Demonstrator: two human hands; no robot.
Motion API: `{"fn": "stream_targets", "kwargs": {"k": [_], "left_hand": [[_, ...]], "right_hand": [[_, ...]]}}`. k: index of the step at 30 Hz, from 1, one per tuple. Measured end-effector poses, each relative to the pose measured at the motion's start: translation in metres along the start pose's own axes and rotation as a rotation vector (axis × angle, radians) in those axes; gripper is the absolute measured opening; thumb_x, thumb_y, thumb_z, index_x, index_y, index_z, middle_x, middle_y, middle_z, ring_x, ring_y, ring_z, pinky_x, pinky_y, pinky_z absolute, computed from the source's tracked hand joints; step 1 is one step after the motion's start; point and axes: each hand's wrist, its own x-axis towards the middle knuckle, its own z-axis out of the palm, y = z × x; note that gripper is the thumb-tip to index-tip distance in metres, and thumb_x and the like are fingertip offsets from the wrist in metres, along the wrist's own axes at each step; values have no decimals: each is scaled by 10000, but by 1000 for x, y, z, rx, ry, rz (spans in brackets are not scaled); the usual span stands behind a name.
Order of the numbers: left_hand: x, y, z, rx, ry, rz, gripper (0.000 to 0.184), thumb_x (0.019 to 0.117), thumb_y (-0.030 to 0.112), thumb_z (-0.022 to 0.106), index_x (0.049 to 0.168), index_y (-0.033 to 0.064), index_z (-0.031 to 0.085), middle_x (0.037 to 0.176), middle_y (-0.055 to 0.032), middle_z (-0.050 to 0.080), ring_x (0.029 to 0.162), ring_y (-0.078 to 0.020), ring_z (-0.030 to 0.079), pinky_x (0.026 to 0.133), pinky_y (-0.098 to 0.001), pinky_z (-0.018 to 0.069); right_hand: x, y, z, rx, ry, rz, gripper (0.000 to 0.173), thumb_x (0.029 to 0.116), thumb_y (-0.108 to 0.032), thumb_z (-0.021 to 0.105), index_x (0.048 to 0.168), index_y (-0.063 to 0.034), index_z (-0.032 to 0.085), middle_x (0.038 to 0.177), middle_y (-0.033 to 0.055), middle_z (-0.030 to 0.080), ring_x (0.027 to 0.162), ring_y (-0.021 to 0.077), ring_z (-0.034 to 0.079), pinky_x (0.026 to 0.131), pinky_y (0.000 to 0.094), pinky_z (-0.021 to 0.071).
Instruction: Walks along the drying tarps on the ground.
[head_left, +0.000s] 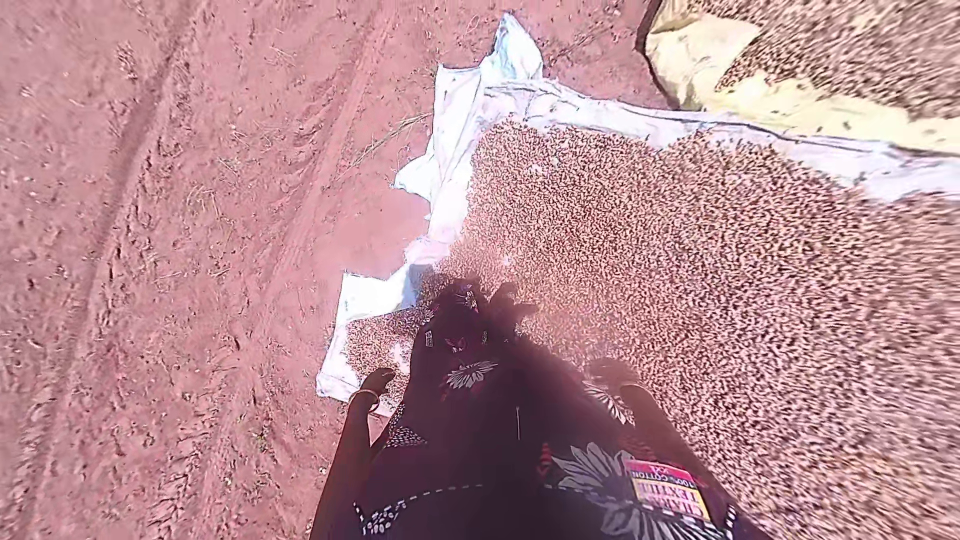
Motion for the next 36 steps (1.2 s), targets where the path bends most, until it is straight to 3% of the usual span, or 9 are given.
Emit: {"fn": "stream_targets", "kwargs": {"k": [5,8,15,21,26,28,29,30,36], "left_hand": [[31,69,-42,70,-8,14,433,1096,296,485,1436,35,545,1454,-232,543,1329,-419,526,1064,-628,416],[30,132,-68,62,-24,16,436,1107,291,455,1456,39,524,1473,-224,530,1329,-413,529,1063,-625,413],[67,269,-130,143,-60,147,441,1090,251,504,1478,41,495,1481,-259,507,1318,-456,526,1028,-648,438],[-30,430,-152,318,-52,102,480,1110,121,413,1579,68,327,1610,-205,358,1442,-399,410,1122,-576,392],[46,485,-158,456,-60,206,437,1086,173,495,1509,70,454,1472,-226,528,1297,-417,547,1011,-621,439],[43,522,-153,499,-54,219,437,1084,169,497,1507,69,455,1474,-215,531,1300,-400,551,1013,-596,451],[40,539,-151,514,-54,225,444,1083,165,494,1513,66,445,1479,-215,527,1307,-399,547,1015,-592,453],[38,555,-147,522,-48,228,447,1082,165,495,1515,68,444,1472,-212,534,1302,-392,552,1011,-585,457],[12,661,-128,612,-23,217,452,1062,144,528,1498,41,464,1448,-229,552,1294,-382,565,1040,-558,457]], "right_hand": [[29,-42,-25,-113,10,-90,350,1061,-197,567,1268,68,663,1231,292,682,1156,423,659,1030,578,475],[23,-113,-74,-204,-91,-29,409,1090,-224,514,1387,43,600,1387,285,616,1333,445,564,1143,600,378],[21,-216,-160,269,237,-56,380,1078,-208,538,1417,-42,580,1305,220,675,1141,347,694,1010,525,522],[1,-190,-152,264,240,9,401,1069,-203,525,1409,4,581,1301,251,671,1204,404,651,1076,565,459],[19,-112,-88,354,153,103,379,1076,-272,555,1336,-14,652,1264,248,687,1169,404,663,1036,555,491],[35,-76,-27,249,595,-287,427,1030,-328,586,972,57,761,840,270,728,695,373,710,620,450,573],[16,-101,-61,248,153,-25,425,1089,-322,518,1214,38,705,1174,284,706,1077,399,696,954,494,539],[16,-121,-85,243,-109,165,425,1107,-307,479,1346,4,641,1382,253,625,1310,378,590,1124,511,428],[113,-160,-171,386,-71,219,350,1061,-203,563,1278,49,674,1307,279,664,1259,422,621,1087,578,445]]}}
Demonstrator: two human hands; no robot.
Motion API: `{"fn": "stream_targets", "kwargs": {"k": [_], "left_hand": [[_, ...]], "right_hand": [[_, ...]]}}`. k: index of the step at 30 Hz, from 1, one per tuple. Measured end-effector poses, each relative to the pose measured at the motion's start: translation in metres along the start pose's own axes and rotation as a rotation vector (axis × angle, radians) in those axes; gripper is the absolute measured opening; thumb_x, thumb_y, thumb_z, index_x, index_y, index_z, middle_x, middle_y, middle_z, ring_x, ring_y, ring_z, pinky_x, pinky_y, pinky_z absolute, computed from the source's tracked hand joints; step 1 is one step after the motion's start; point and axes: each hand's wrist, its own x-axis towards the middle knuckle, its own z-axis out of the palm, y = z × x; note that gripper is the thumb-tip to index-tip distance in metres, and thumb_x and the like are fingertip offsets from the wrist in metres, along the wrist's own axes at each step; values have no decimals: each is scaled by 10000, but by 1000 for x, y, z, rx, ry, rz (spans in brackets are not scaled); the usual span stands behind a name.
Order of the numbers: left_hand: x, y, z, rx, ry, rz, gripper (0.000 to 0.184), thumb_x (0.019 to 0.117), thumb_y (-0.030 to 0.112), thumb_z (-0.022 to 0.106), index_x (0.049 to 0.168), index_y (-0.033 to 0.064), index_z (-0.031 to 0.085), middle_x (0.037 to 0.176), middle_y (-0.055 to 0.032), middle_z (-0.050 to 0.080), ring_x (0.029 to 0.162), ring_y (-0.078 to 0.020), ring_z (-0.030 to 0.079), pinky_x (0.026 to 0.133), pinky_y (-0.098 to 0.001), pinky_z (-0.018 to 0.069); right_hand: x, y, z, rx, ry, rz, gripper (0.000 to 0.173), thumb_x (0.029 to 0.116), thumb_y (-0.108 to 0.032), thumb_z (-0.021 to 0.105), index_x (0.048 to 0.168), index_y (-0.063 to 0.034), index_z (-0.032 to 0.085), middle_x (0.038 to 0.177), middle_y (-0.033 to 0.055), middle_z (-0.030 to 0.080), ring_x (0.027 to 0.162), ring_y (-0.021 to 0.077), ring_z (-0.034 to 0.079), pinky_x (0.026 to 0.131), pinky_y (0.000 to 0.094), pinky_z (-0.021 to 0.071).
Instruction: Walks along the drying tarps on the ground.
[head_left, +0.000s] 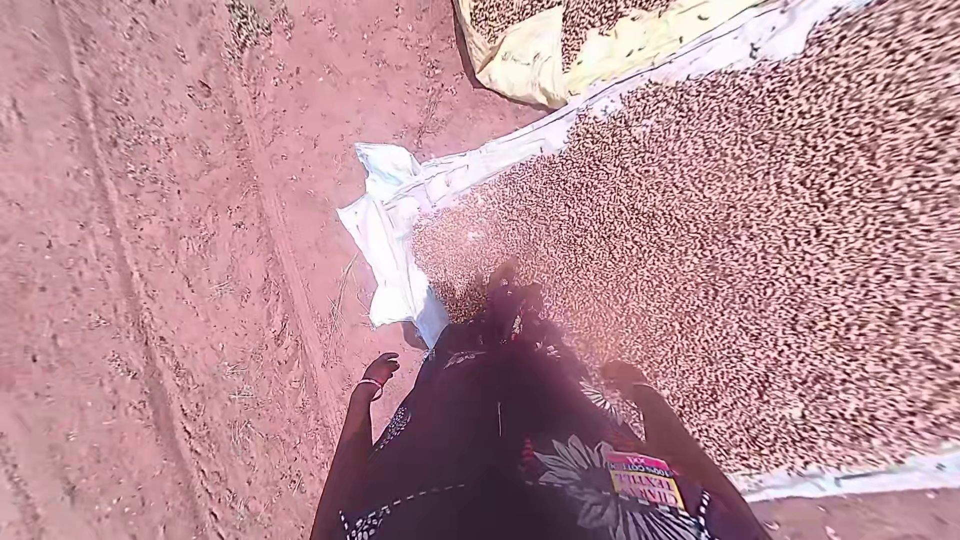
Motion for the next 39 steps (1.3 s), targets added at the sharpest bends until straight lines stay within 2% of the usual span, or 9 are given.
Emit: {"fn": "stream_targets", "kwargs": {"k": [4,8,14,22,24,25,27,28,39], "left_hand": [[-5,82,-58,180,24,25,453,1057,142,533,1492,31,472,1431,-233,564,1290,-375,570,1054,-539,453],[-22,177,-96,160,189,131,433,1064,145,512,1487,64,474,1454,-206,547,1293,-367,557,1003,-573,459],[-16,268,-85,311,115,306,441,1042,109,544,1471,21,488,1454,-245,530,1275,-358,569,1036,-508,461],[49,357,-55,576,-30,286,443,1037,122,563,1461,10,498,1377,-238,603,1266,-364,589,1066,-521,454],[60,392,-49,621,-36,293,446,1044,137,549,1474,30,491,1404,-230,588,1286,-375,575,1062,-548,450],[65,410,-46,641,-33,305,443,1046,151,544,1474,45,498,1407,-225,588,1285,-380,575,1055,-561,453],[73,445,-36,658,-34,339,435,1051,166,534,1473,61,504,1411,-218,584,1277,-387,575,1034,-577,458],[75,462,-29,660,-42,352,432,1058,172,525,1477,69,499,1422,-213,577,1285,-391,568,1030,-586,456],[108,571,35,641,-117,272,418,1064,138,515,1466,25,503,1432,-274,540,1299,-422,537,1048,-591,429]], "right_hand": [[13,-95,-76,651,108,6,356,1080,-182,527,1404,-41,573,1313,199,667,1129,321,681,947,502,531],[30,-123,-135,568,114,-106,366,1061,-174,553,1398,-37,586,1301,220,669,1128,343,686,971,518,530],[22,-78,-150,671,192,4,368,1068,-187,551,1391,-14,586,1330,237,654,1165,369,675,1005,548,513],[-21,17,-68,942,291,249,342,1057,-134,581,1357,28,614,1337,271,643,1216,397,649,1064,561,477],[-6,60,-4,849,481,-10,354,1066,-165,572,1282,111,619,1189,329,677,1020,404,711,862,514,577],[30,87,50,812,830,-243,366,1005,-162,612,1082,191,667,901,355,702,688,370,725,533,408,587],[12,79,30,1143,363,233,388,1039,-139,606,1371,61,579,1315,277,644,1135,393,676,942,516,559],[7,74,24,1239,317,336,397,1039,-124,598,1404,27,565,1372,249,622,1205,381,646,1003,526,527],[17,-3,-249,1280,422,254,337,1027,-148,596,1336,-16,620,1307,233,652,1123,366,671,924,545,533]]}}
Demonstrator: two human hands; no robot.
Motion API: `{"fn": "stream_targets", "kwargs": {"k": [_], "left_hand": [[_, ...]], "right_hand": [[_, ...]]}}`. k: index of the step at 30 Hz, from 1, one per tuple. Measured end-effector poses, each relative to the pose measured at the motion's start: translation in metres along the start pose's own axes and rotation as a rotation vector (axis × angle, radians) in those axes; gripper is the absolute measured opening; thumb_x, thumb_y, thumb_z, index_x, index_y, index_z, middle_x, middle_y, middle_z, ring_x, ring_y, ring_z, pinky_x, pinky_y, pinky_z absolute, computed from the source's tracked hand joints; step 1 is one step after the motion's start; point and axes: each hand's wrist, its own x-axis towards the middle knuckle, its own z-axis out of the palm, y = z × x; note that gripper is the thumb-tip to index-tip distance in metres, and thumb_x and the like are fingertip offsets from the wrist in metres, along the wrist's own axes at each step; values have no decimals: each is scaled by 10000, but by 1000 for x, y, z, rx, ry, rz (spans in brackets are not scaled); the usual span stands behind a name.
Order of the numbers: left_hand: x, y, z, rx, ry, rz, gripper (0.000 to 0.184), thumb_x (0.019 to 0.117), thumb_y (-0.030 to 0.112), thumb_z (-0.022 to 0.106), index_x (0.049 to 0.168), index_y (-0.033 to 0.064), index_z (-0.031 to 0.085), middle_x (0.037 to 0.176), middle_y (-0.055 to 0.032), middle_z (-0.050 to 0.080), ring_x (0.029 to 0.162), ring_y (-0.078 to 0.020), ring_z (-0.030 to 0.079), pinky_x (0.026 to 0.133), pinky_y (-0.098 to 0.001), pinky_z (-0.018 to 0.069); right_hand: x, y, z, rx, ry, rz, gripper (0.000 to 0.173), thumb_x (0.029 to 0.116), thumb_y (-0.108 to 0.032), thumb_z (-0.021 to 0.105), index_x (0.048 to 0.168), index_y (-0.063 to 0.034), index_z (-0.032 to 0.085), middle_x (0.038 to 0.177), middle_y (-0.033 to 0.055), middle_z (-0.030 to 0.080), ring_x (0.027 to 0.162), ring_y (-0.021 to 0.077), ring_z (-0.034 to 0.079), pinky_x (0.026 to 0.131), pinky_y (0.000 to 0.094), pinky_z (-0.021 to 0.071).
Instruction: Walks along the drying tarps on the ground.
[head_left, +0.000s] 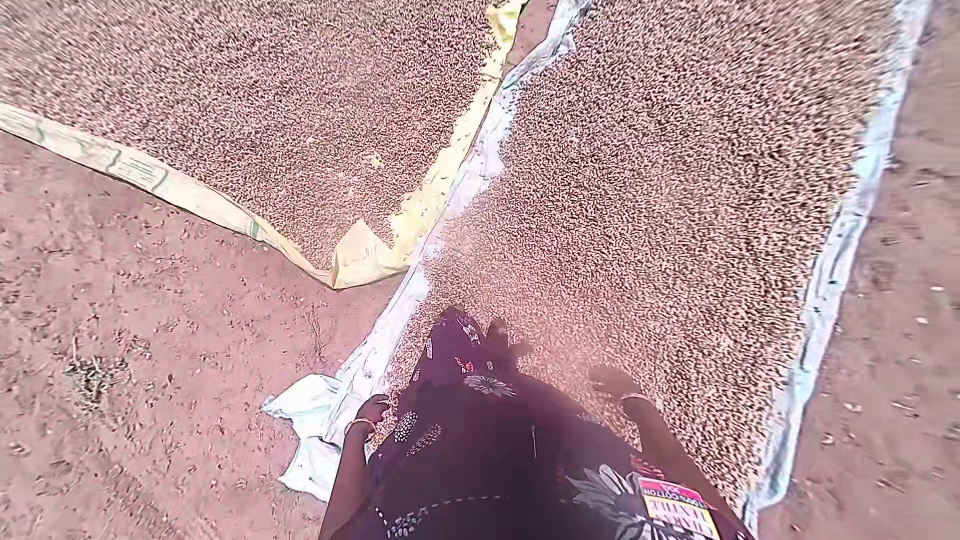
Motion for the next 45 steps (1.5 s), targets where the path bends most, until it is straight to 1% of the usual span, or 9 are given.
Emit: {"fn": "stream_targets", "kwargs": {"k": [10,19,22,24,26,29,31,35,45], "left_hand": [[59,149,-72,28,-10,-28,405,1088,208,487,1446,22,524,1442,-239,548,1304,-407,541,1048,-597,432],[70,395,-101,174,-2,113,431,1079,180,487,1497,77,478,1480,-226,520,1312,-425,531,1005,-635,440],[76,469,-85,334,-52,134,419,1075,180,496,1481,77,497,1464,-231,529,1299,-412,541,1008,-614,444],[82,522,-73,395,-66,139,422,1074,175,500,1482,70,495,1450,-233,543,1299,-407,545,1016,-603,445],[86,573,-58,420,-58,144,421,1071,168,508,1477,58,495,1433,-232,561,1296,-406,552,1024,-598,448],[75,670,-34,510,-43,160,424,1070,167,510,1477,50,494,1420,-245,564,1272,-414,561,1004,-600,448],[60,721,-32,646,-68,160,434,1064,169,513,1480,48,492,1428,-244,560,1285,-405,558,1030,-584,441],[39,831,-17,589,21,354,437,1067,145,501,1484,19,472,1434,-245,555,1307,-380,554,1079,-535,436],[49,863,15,399,24,164,429,1074,166,507,1488,60,475,1483,-229,515,1325,-419,517,1022,-617,426]], "right_hand": [[6,-259,-32,-348,-42,-365,363,1071,-181,525,1403,-53,595,1268,200,694,1145,324,685,1047,508,497],[36,-161,-80,-255,-50,31,346,1062,-194,577,1335,9,640,1258,274,680,1186,421,648,1047,565,465],[21,-121,-86,-339,-44,-156,374,1072,-190,534,1182,135,681,1113,374,691,989,508,705,845,605,565],[31,-155,-107,-388,-341,197,440,1124,-259,424,1380,56,594,1431,290,573,1323,414,567,1125,526,405],[65,-122,-107,-327,-154,-24,452,1065,-275,509,1048,117,733,1027,339,721,921,453,729,808,552,576],[81,-203,-171,40,-168,378,443,1128,-210,417,1501,23,473,1539,241,492,1405,378,508,1172,492,382],[121,-188,-168,336,61,324,354,1067,-123,541,1360,70,587,1322,302,633,1153,410,661,957,543,525],[208,-229,-234,549,78,372,346,1061,-138,554,1371,12,580,1304,252,645,1122,361,664,927,544,523],[270,-314,-312,388,45,233,322,1047,-98,577,1340,34,604,1311,263,639,1149,351,658,990,510,511]]}}
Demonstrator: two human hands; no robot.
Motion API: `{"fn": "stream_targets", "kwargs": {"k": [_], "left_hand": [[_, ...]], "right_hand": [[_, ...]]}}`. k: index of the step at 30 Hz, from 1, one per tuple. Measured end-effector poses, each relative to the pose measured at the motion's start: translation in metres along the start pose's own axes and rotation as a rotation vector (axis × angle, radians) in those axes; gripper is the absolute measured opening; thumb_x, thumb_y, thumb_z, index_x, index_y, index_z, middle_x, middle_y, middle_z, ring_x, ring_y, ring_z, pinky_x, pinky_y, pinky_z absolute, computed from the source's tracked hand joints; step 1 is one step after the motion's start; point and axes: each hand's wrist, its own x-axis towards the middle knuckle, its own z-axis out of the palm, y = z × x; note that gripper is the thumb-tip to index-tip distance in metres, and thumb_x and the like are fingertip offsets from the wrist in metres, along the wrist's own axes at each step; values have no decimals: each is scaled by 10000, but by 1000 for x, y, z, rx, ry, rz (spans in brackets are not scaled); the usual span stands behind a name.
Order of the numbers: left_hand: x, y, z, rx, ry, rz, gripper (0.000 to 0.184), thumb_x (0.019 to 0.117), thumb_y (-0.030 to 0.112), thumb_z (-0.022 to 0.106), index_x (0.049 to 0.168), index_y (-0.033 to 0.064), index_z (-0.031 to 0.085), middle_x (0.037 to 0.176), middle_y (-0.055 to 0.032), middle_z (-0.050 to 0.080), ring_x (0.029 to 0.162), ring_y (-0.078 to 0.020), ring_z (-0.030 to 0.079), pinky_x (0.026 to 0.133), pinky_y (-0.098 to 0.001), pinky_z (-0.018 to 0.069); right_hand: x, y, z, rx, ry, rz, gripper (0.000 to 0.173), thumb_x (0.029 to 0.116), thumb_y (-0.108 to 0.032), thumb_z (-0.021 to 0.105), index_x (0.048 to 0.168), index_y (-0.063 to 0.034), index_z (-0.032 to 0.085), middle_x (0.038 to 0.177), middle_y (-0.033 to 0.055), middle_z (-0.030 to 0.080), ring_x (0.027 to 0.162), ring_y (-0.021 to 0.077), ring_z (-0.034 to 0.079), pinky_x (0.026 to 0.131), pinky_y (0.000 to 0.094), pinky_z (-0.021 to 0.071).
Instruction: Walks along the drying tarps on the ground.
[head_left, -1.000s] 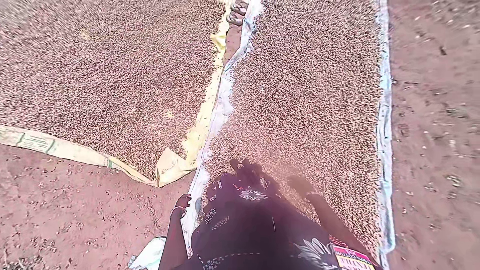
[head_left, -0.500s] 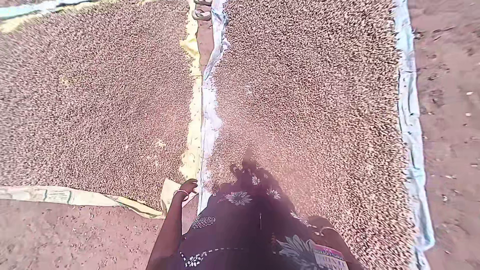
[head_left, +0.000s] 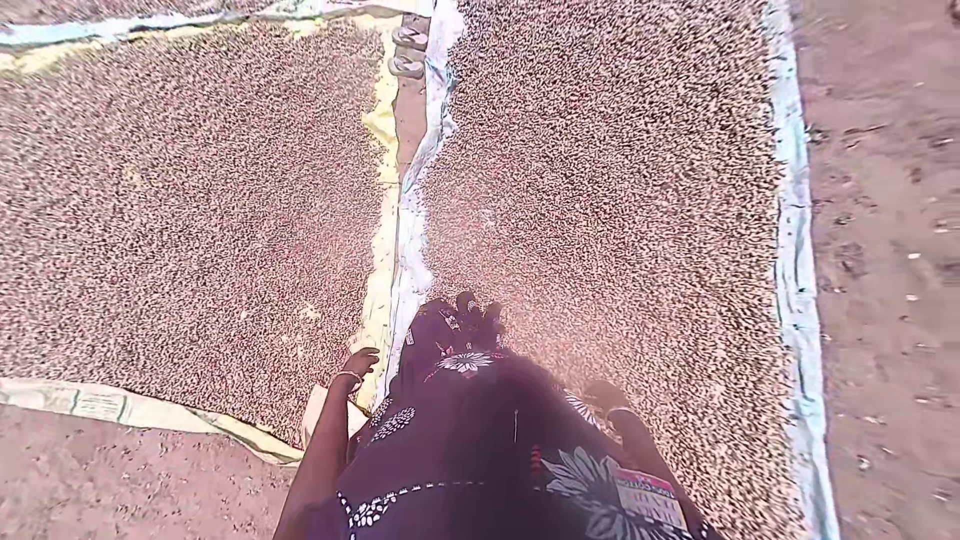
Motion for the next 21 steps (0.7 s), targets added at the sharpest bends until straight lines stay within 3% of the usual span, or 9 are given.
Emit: {"fn": "stream_targets", "kwargs": {"k": [4,7,9,10,16,21], "left_hand": [[23,-20,13,24,-32,-103,416,1068,185,515,1465,61,515,1467,-226,531,1318,-423,523,1026,-632,424],[33,-16,12,15,-29,-144,405,1070,191,505,1443,36,531,1450,-234,541,1316,-419,527,1048,-616,425],[45,-5,6,-30,-47,-156,407,1080,178,487,1447,4,511,1462,-249,525,1331,-419,522,1073,-594,426],[52,2,1,-39,-62,-168,408,1084,181,480,1449,1,506,1465,-252,521,1333,-420,518,1073,-600,421],[123,86,-38,-49,-91,-199,413,1077,203,499,1460,48,517,1459,-229,534,1315,-421,524,1029,-638,420],[164,207,-86,-169,-112,-118,430,1073,161,485,1491,58,475,1476,-239,516,1324,-430,515,1025,-634,424]], "right_hand": [[6,-33,-3,-148,-9,8,313,1060,-144,565,1309,29,638,1299,241,666,1203,346,641,1046,503,461],[31,-52,4,-181,41,12,286,1021,-163,625,1236,17,680,1220,230,695,1126,353,662,973,531,491],[43,-90,-1,-293,-44,-5,318,1055,-198,589,1286,9,656,1272,237,677,1171,360,658,1015,537,492],[46,-115,-2,-327,-85,-13,337,1069,-200,566,1326,7,639,1307,241,663,1204,361,648,1048,533,480],[95,-292,17,-478,-132,-143,326,1046,-202,584,1318,-37,656,1264,223,688,1145,354,683,1021,540,511],[91,-471,9,-626,-137,-317,358,1050,-187,567,1371,-33,613,1250,220,693,1116,345,689,1015,520,508]]}}
